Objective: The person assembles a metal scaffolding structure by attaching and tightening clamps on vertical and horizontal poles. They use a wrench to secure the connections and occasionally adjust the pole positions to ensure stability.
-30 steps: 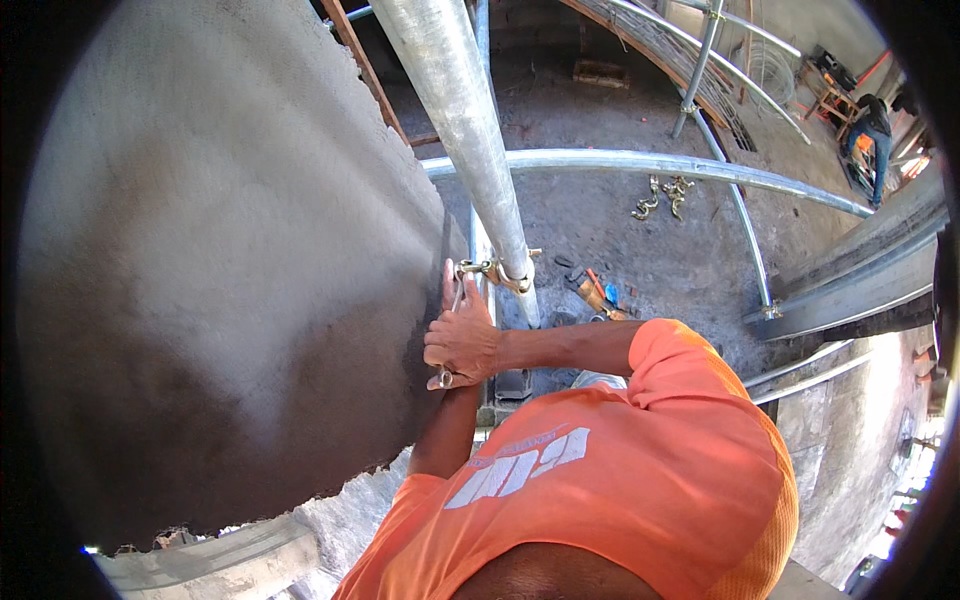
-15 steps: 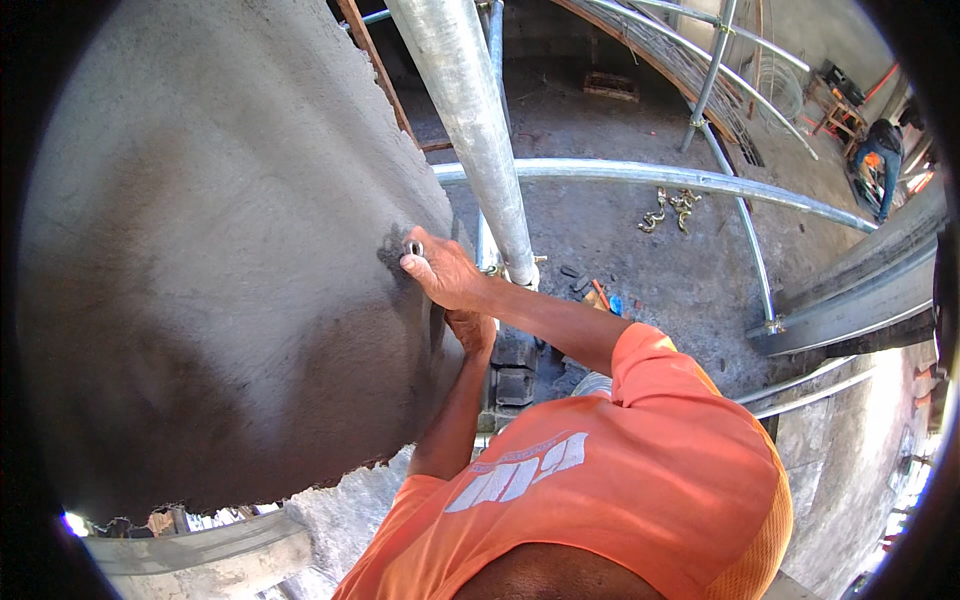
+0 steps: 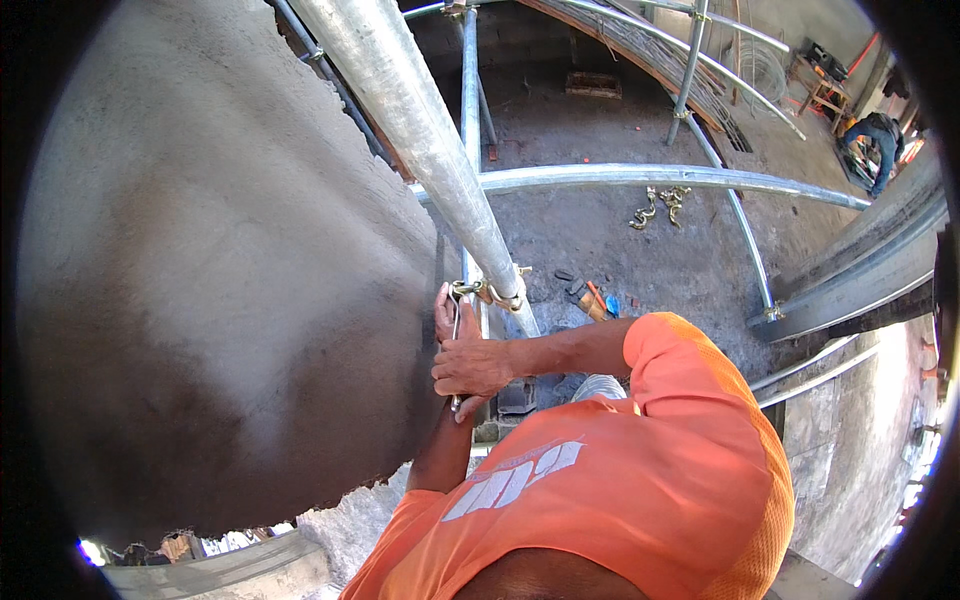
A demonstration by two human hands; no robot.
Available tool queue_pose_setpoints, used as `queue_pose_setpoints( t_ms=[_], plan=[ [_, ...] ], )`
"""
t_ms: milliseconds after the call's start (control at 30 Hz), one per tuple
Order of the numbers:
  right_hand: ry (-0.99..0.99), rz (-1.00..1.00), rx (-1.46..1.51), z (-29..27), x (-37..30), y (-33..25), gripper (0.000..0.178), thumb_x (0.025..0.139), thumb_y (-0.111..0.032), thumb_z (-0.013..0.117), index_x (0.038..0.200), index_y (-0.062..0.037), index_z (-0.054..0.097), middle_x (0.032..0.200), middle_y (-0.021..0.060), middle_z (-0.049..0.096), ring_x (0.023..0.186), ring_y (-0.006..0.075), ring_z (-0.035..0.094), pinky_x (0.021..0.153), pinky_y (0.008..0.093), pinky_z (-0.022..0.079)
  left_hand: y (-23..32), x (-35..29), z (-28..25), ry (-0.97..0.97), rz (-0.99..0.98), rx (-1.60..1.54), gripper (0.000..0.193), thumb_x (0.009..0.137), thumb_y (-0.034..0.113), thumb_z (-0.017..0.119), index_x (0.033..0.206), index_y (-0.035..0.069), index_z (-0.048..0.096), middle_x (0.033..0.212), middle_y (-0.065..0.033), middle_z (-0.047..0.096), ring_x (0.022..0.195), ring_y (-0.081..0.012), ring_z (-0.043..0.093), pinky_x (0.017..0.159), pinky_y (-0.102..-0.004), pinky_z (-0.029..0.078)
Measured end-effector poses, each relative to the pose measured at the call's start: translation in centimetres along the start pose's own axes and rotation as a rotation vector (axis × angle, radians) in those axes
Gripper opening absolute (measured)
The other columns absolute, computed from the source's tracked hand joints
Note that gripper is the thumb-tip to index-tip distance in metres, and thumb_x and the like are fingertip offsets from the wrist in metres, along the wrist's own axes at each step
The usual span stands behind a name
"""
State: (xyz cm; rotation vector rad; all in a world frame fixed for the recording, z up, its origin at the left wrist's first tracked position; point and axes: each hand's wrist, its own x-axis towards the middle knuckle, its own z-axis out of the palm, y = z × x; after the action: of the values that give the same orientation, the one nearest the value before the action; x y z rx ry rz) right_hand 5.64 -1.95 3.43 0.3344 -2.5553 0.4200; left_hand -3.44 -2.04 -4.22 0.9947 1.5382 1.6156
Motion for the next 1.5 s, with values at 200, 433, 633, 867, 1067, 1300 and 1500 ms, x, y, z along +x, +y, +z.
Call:
queue_pose_setpoints(
  t_ms=[200,433,633,867,1067,1300,1500],
  plan=[
    [0.027,0.055,0.007,1.1,0.6,0.1,0.053,0.086,-0.064,0.057,0.085,-0.0115,0.061,0.090,0.0085,0.057,0.087,0.0287,0.056,0.075,0.0440,0.039,2.9,-0.6,0.2,0.050,0.004,0.081,0.047,0.101,0.017,0.056,0.146,0.009,0.043,0.133,-0.0103,0.058,0.119,-0.0195,0.056,0.104,-0.0331,0.043],
    [0.002,0.172,-0.025,-2.0,2.3,-0.5,0.048,0.090,-0.059,0.056,0.091,-0.0108,0.062,0.093,0.0113,0.058,0.092,0.0318,0.057,0.077,0.0468,0.042,3.9,-0.8,0.2,0.073,-0.075,0.443,0.049,0.101,0.020,0.055,0.146,0.008,0.040,0.137,-0.0134,0.054,0.122,-0.0238,0.053,0.106,-0.0368,0.041],
    [0.620,0.824,0.437,-6.0,6.3,5.1,0.046,0.100,-0.045,0.048,0.114,-0.0021,0.056,0.102,0.0244,0.062,0.101,0.0472,0.058,0.088,0.0535,0.046,2.5,-0.6,0.3,0.070,0.018,0.401,0.049,0.095,0.024,0.061,0.137,0.001,0.050,0.123,-0.0165,0.062,0.109,-0.0272,0.061,0.096,-0.0393,0.047],
    [1.161,1.135,-0.114,-8.2,9.3,14.1,0.068,0.105,-0.052,0.025,0.104,0.0063,0.059,0.106,0.0340,0.059,0.103,0.0515,0.055,0.095,0.0540,0.040,1.4,-0.2,0.6,0.166,0.195,0.300,0.045,0.089,0.017,0.067,0.130,0.000,0.056,0.116,-0.0139,0.065,0.101,-0.0260,0.063,0.089,-0.0378,0.050],
    [0.981,1.370,0.249,-8.9,9.1,13.7,0.070,0.105,-0.052,0.022,0.136,0.0050,0.051,0.143,0.0308,0.045,0.136,0.0455,0.039,0.114,0.0481,0.029,1.6,-0.3,0.1,0.160,0.361,0.395,0.043,0.089,0.015,0.064,0.129,0.000,0.058,0.106,-0.0128,0.066,0.090,-0.0241,0.063,0.084,-0.0392,0.051],
    [1.052,1.237,0.115,-8.6,8.5,12.5,0.052,0.106,-0.031,0.030,0.143,0.0020,0.044,0.148,0.0256,0.042,0.138,0.0429,0.036,0.115,0.0461,0.027,2.3,0.1,0.3,0.125,0.279,0.321,0.046,0.088,0.019,0.068,0.130,0.001,0.061,0.099,-0.0124,0.070,0.089,-0.0242,0.065,0.084,-0.0400,0.051],
    [1.148,1.186,0.059,-7.5,8.4,12.8,0.044,0.104,-0.028,0.037,0.131,0.0020,0.054,0.133,0.0282,0.055,0.126,0.0460,0.048,0.108,0.0488,0.035,1.9,-0.4,-0.1,0.102,0.287,0.414,0.052,0.083,0.021,0.076,0.129,0.000,0.061,0.101,-0.0124,0.071,0.092,-0.0245,0.067,0.083,-0.0397,0.051]
  ],
)
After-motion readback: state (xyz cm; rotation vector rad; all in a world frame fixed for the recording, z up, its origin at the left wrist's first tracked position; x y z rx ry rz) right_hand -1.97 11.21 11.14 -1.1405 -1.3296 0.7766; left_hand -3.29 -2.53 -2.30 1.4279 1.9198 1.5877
